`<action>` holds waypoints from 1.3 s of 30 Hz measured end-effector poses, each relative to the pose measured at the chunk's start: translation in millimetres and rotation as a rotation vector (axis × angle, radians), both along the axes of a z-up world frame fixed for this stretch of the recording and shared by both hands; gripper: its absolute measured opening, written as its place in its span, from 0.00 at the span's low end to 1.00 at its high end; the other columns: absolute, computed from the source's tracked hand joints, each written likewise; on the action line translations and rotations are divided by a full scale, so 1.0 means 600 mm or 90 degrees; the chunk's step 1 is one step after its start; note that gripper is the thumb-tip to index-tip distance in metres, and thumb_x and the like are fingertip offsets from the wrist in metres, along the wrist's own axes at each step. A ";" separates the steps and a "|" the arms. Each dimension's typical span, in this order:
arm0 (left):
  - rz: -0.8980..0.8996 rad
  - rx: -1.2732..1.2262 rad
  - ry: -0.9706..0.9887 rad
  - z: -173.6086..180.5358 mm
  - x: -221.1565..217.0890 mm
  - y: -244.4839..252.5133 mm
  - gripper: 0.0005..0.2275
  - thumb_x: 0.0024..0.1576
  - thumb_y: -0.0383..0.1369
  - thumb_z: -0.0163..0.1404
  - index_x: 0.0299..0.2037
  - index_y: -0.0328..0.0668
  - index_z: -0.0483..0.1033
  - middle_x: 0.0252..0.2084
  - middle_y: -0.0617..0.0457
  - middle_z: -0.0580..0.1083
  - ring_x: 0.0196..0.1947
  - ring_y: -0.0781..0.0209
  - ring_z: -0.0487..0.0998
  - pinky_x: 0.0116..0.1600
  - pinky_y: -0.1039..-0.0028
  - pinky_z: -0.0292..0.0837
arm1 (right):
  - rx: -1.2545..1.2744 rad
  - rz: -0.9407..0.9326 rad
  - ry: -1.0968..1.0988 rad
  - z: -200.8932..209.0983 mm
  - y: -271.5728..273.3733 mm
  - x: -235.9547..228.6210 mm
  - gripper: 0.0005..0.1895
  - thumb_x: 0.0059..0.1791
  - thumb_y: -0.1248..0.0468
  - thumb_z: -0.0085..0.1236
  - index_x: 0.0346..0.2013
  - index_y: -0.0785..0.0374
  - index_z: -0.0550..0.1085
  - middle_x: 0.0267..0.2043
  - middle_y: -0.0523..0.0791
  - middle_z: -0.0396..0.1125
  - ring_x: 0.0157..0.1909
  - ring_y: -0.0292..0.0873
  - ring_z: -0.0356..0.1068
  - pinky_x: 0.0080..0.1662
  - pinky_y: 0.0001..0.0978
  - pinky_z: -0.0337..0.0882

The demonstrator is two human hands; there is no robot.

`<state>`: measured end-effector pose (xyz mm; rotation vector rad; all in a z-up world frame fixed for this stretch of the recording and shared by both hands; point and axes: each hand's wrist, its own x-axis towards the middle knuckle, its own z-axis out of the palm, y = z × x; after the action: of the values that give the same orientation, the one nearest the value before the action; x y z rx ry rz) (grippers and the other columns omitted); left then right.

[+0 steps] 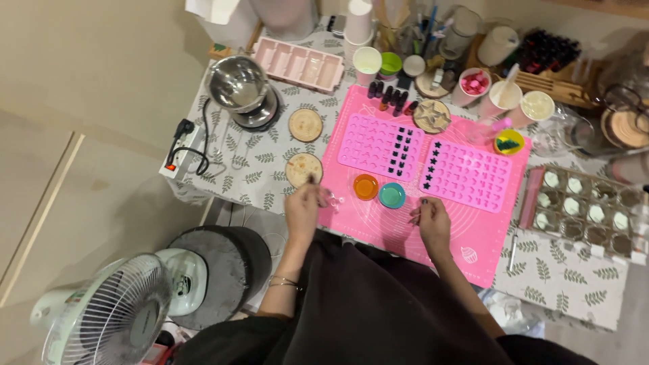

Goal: The person stirs a teal-colored wax mixture in a white cup with a spatula, then adds drops of dye from small bottles into the cup and continues stirring. They later set the cup down and handle small bottles on the table near a melting pot.

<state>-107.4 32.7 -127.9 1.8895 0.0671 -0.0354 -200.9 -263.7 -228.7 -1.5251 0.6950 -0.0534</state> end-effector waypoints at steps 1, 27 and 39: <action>0.008 0.000 -0.003 0.007 0.013 0.020 0.16 0.65 0.35 0.42 0.34 0.31 0.80 0.21 0.51 0.77 0.22 0.66 0.79 0.31 0.74 0.71 | 0.000 0.008 -0.003 0.009 0.002 0.006 0.13 0.58 0.65 0.40 0.51 0.71 0.68 0.31 0.49 0.69 0.28 0.39 0.69 0.32 0.31 0.71; -0.087 -0.049 0.327 -0.061 0.347 0.341 0.12 0.54 0.34 0.57 0.40 0.32 0.78 0.23 0.51 0.77 0.20 0.63 0.77 0.24 0.73 0.71 | -0.576 -0.010 -0.228 0.197 0.142 0.557 0.09 0.57 0.66 0.55 0.50 0.66 0.78 0.39 0.52 0.71 0.38 0.47 0.71 0.44 0.40 0.71; -0.027 -0.226 0.484 -0.017 0.357 0.334 0.10 0.57 0.36 0.55 0.28 0.39 0.75 0.18 0.60 0.65 0.13 0.72 0.60 0.17 0.78 0.51 | -0.633 -0.017 -0.240 0.092 -0.010 0.801 0.21 0.47 0.69 0.62 0.56 0.65 0.76 0.36 0.51 0.72 0.37 0.46 0.72 0.42 0.38 0.71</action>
<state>106.7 232.9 -138.3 1.4317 0.5040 -0.7459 280.0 -270.0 -173.5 -2.3543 0.3767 -0.7836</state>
